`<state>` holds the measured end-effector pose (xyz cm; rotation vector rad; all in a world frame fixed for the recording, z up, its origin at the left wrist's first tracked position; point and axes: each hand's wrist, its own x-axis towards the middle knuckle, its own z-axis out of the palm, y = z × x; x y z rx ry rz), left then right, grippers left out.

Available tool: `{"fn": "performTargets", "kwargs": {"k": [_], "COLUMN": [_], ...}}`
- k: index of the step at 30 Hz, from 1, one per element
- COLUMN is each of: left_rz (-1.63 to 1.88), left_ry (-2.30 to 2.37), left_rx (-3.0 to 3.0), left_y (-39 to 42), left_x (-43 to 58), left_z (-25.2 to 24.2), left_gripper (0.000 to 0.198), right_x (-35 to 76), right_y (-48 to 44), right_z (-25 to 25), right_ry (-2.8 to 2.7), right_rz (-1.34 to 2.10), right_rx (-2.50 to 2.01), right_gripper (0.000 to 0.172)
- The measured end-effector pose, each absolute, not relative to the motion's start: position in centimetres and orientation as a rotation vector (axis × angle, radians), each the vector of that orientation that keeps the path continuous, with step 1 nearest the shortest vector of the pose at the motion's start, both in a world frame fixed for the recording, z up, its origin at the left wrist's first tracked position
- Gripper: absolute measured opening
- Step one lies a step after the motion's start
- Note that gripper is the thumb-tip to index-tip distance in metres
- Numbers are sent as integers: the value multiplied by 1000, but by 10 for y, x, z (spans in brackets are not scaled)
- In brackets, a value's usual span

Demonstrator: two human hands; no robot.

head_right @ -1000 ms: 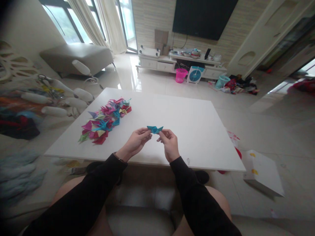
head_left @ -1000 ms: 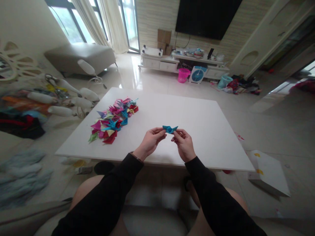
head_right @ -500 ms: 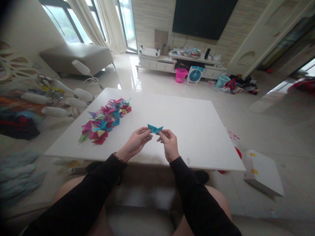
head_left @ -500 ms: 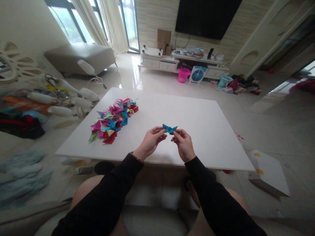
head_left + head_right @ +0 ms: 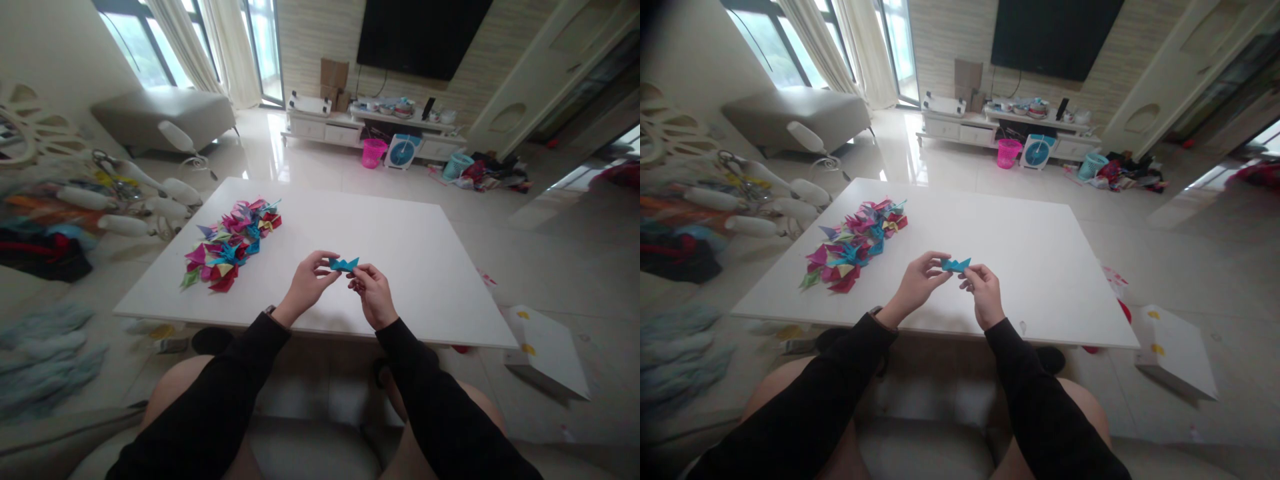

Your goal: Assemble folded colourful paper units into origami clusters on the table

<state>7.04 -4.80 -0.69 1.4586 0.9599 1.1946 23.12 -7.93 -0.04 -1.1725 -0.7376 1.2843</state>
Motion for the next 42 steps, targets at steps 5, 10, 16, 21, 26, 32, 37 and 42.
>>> {"fn": "performTargets", "kwargs": {"k": [5,10,16,21,26,32,37,42], "left_rz": [1190,1216,1228,1250,1296,1314,1316,1320], "left_ry": [966,975,976,988,1016,1021,1003,1044], "left_rx": [1493,1503,1457,1484,1548,1607,1628,1662], "left_y": [-48,-48,-47,-48,-50,-52,-54,-54], "left_x": [71,72,72,72,72,71,70,69], "left_z": [-8,-9,-10,-10,-8,-6,-4,-4], "left_gripper": [20,19,18,18,17,14,14,15], "right_x": [232,233,232,232,232,233,234,237], "right_y": [-79,-79,-80,-80,-80,-80,-81,-81], "right_z": [-1,-2,-4,-3,-3,-3,-4,-6], "right_ry": [-733,-734,-778,-764,-750,-764,-792,-896], "right_rz": [1305,1311,1281,1294,1314,1304,1234,1181], "right_rx": [-1185,-1188,-1203,-1191,-1191,-1201,-1182,-1174], "right_gripper": [28,28,26,24,24,27,37,36]}}
